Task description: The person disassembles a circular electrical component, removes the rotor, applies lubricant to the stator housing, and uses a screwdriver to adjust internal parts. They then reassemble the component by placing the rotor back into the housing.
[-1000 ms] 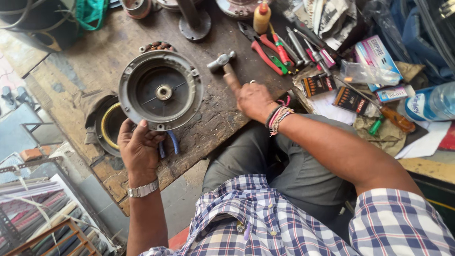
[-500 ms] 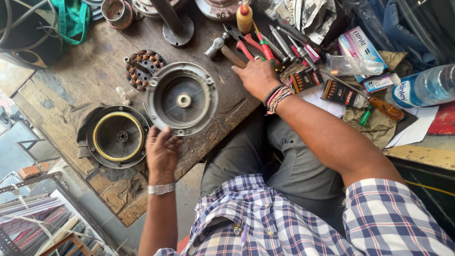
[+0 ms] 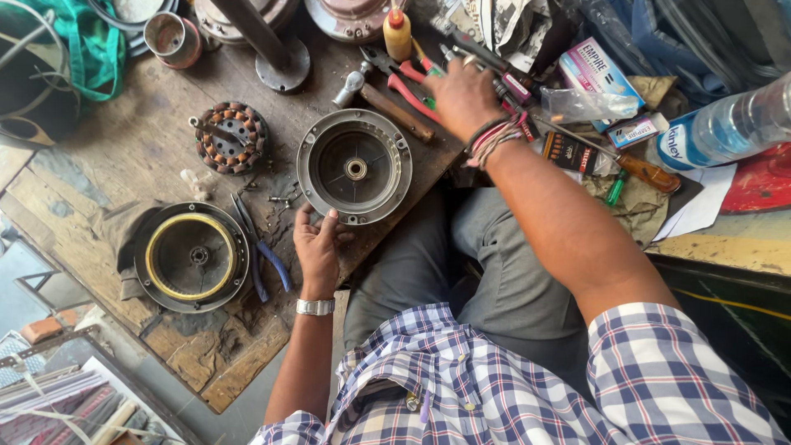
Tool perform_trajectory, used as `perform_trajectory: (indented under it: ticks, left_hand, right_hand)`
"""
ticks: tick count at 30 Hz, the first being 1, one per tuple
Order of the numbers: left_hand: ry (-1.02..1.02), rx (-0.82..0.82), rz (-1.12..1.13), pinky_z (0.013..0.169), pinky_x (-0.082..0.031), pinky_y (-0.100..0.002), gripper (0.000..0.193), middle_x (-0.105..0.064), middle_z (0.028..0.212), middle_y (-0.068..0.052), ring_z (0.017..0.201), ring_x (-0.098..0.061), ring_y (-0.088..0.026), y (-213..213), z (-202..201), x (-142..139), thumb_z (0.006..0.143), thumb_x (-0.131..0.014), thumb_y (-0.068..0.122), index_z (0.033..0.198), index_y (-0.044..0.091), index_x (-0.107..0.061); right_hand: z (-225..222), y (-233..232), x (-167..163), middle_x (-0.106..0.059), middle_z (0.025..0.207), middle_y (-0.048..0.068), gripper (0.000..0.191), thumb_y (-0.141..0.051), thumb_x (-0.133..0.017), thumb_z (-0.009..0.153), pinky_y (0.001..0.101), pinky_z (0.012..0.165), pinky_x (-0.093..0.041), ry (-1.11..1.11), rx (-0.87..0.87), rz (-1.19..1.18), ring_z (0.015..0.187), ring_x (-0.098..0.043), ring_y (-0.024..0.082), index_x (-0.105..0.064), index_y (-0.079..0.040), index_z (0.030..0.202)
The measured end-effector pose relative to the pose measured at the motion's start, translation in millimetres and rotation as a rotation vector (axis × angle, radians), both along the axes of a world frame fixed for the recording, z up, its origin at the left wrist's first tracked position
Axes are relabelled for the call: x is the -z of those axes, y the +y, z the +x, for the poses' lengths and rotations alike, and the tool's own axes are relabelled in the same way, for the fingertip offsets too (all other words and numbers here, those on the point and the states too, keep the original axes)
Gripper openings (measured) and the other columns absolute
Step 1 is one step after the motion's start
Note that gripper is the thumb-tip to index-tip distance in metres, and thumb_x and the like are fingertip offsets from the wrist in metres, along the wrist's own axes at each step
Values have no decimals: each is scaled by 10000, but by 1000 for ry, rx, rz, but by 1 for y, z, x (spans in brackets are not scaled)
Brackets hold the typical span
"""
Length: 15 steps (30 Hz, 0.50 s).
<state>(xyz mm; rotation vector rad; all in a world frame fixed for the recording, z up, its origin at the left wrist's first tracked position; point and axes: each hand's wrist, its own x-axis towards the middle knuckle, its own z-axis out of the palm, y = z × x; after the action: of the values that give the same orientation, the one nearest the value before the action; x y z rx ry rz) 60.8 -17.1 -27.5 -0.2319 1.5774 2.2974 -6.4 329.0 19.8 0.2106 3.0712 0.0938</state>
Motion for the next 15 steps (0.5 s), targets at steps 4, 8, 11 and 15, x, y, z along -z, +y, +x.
perform_trajectory:
  ticks: [4, 8, 11, 15]
  left_hand:
    - [548, -49, -753, 973, -536, -368, 613, -655, 1292, -145, 1125, -648, -245, -3, 16, -2, 981, -731, 202, 1475, 11, -423]
    - [854, -29, -1166, 1172, -349, -467, 870, -415, 1555, -217, 1426, -398, -325, -5, 18, -2, 945, -747, 455, 1564, 40, -298]
    - [985, 19, -1224, 1263, -219, -520, 978, -274, 1660, -225, 1562, -235, -374, -4, 22, -1, 931, -732, 569, 1605, 85, -214]
    - [1026, 27, -1247, 1258, -177, -567, 1024, -190, 1686, -230, 1580, -160, -428, -2, 25, -1, 907, -744, 572, 1622, 121, -167]
  right_hand:
    - [4, 46, 1, -631, 1094, 205, 245, -138, -689, 926, 484, 827, -490, 75, 105, -103, 928, -622, 351, -797, -220, 1129]
    - [12, 67, 7, -650, 1109, 171, 248, -71, -686, 961, 466, 883, -483, 140, 159, -232, 974, -616, 339, -826, -230, 1089]
    - [12, 69, 9, -649, 1116, 163, 255, -53, -707, 928, 496, 918, -466, 186, 151, -245, 1019, -608, 365, -839, -233, 1052]
    - [7, 64, 5, -633, 1133, 171, 223, -131, -776, 857, 542, 942, -448, 226, 117, -200, 1082, -595, 408, -840, -229, 1046]
